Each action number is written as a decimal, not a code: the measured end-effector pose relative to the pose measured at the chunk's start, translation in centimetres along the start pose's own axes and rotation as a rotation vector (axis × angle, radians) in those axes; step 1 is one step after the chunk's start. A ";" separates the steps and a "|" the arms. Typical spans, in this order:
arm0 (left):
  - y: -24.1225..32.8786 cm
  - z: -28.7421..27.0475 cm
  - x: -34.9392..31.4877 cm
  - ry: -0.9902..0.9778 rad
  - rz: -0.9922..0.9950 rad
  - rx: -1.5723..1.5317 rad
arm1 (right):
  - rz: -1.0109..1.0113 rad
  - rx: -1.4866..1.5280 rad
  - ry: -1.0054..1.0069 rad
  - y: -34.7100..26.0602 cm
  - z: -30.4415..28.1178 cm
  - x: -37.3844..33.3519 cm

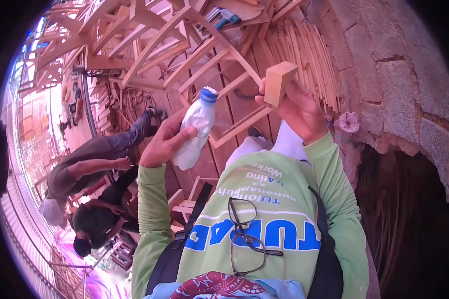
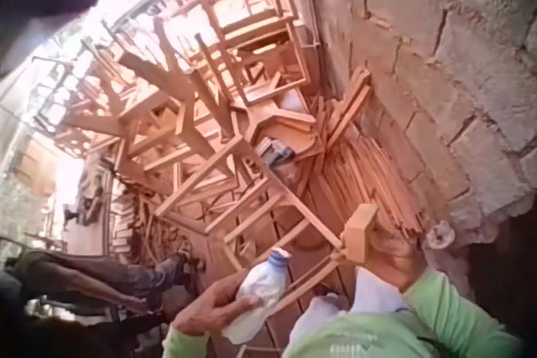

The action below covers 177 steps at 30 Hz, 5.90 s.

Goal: Assemble wooden chair frames using a pneumatic nail gun and wood glue.

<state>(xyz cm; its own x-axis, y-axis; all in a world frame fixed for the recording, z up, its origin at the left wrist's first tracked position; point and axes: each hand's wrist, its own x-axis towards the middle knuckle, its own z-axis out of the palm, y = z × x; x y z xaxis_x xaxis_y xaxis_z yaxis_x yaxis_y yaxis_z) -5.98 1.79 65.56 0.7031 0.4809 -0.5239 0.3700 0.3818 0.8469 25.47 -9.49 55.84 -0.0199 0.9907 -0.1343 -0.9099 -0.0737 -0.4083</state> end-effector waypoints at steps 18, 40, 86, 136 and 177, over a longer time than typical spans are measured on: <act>6.6 0.1 -6.4 -0.038 0.208 0.830 | -0.105 -1.008 -0.126 3.1 4.3 -3.4; 13.1 3.6 -3.8 -0.162 0.148 1.125 | -0.242 -1.064 -0.012 2.4 5.9 -6.7; 5.9 0.8 -3.5 -0.108 0.290 0.801 | -0.205 -0.617 0.052 0.3 7.4 -6.8; 0.8 2.4 -3.9 0.088 0.403 0.980 | -0.260 -1.075 0.169 0.7 6.6 -5.9; -6.6 7.7 -1.1 0.302 0.850 0.178 | -0.275 -0.548 0.060 2.3 6.2 -8.7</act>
<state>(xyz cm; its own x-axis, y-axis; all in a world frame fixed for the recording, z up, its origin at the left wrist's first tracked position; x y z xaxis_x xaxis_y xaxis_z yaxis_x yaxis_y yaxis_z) -4.55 -7.32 61.19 0.6017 0.7398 0.3009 -0.0928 -0.3094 0.9464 20.95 -17.52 61.68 0.2228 0.9749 -0.0020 -0.5325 0.1200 -0.8379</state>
